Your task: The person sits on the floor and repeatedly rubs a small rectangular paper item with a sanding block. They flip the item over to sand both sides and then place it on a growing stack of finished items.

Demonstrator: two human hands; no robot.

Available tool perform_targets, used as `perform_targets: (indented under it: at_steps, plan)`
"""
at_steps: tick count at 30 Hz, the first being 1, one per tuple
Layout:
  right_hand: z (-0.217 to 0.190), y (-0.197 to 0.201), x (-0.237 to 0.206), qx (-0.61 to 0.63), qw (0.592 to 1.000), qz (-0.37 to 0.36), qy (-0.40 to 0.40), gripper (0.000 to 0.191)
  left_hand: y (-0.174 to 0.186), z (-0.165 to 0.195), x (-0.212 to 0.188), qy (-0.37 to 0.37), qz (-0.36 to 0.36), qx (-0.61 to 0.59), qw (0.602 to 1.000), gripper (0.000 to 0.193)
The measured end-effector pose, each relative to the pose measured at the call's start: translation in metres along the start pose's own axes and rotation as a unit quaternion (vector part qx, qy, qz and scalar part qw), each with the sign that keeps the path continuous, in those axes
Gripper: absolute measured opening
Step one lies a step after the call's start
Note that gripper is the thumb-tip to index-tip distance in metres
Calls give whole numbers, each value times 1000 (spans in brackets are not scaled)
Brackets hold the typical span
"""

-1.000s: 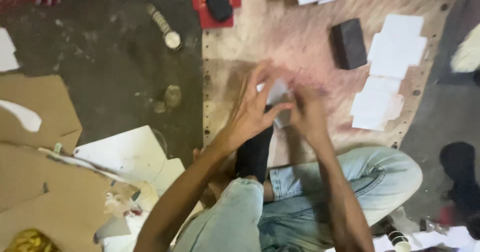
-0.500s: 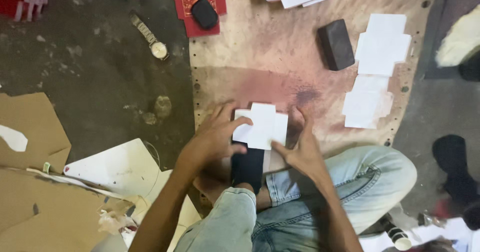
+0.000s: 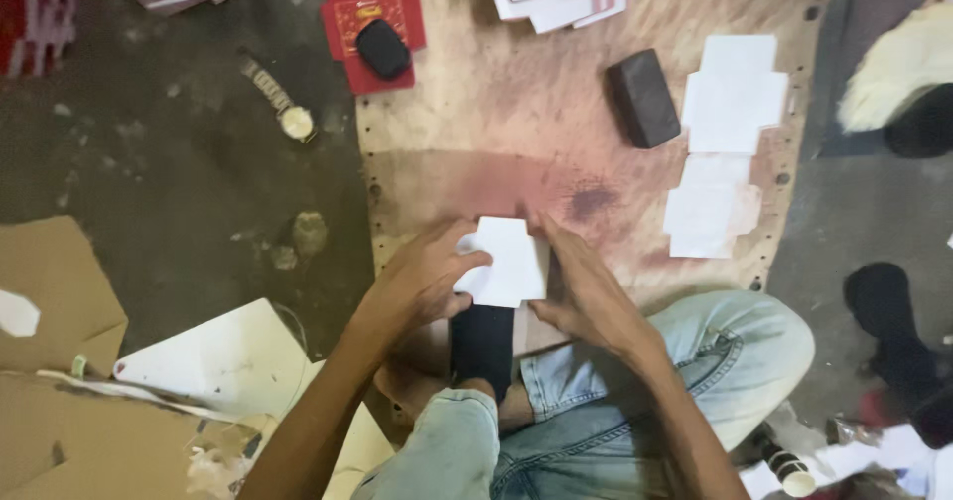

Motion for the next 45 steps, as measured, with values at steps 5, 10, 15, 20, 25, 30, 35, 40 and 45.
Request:
perform_targets:
  at_steps: [5,10,15,20,25,30,35,40,45]
  plan:
    - [72,0,-28,241,908,148,-311,51,-2,-1,6,51,-45,-10,998,58]
    - [39,44,-15,-152,939,288,-111,15,-5,24,42,75,74,70,992,51]
    - [71,43,-12,-3,922,331,-202,25,-17,29,48,124,162,160,966,52]
    - [19,-17,20,-537,837,102,-8,23,-17,-16,32,172,65,-154,971,59]
    - [11,-7,26,-403,899,171,8,26,-17,-34,43,194,166,-353,900,36]
    - [70,-47,21,319,916,145,-196,14,-71,-57,17,316,172,-594,719,32]
    - [62,-44,27,299,930,147,-157,38,-60,-82,-3,307,155,-586,734,34]
    - [62,-40,26,328,919,132,-178,44,-74,-59,13,205,50,-753,624,33]
    - [43,-13,27,90,984,106,-107,48,-39,-53,18,282,219,-264,896,25]
Point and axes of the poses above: each hand's wrist, its own x-axis towards the middle knuckle, its own y-axis out of the back of the hand, z = x × y, the point moved 9 cm from there along x, towards the middle knuckle, and after that the axes turned 3 degrees about y, right-handed, at the moved point
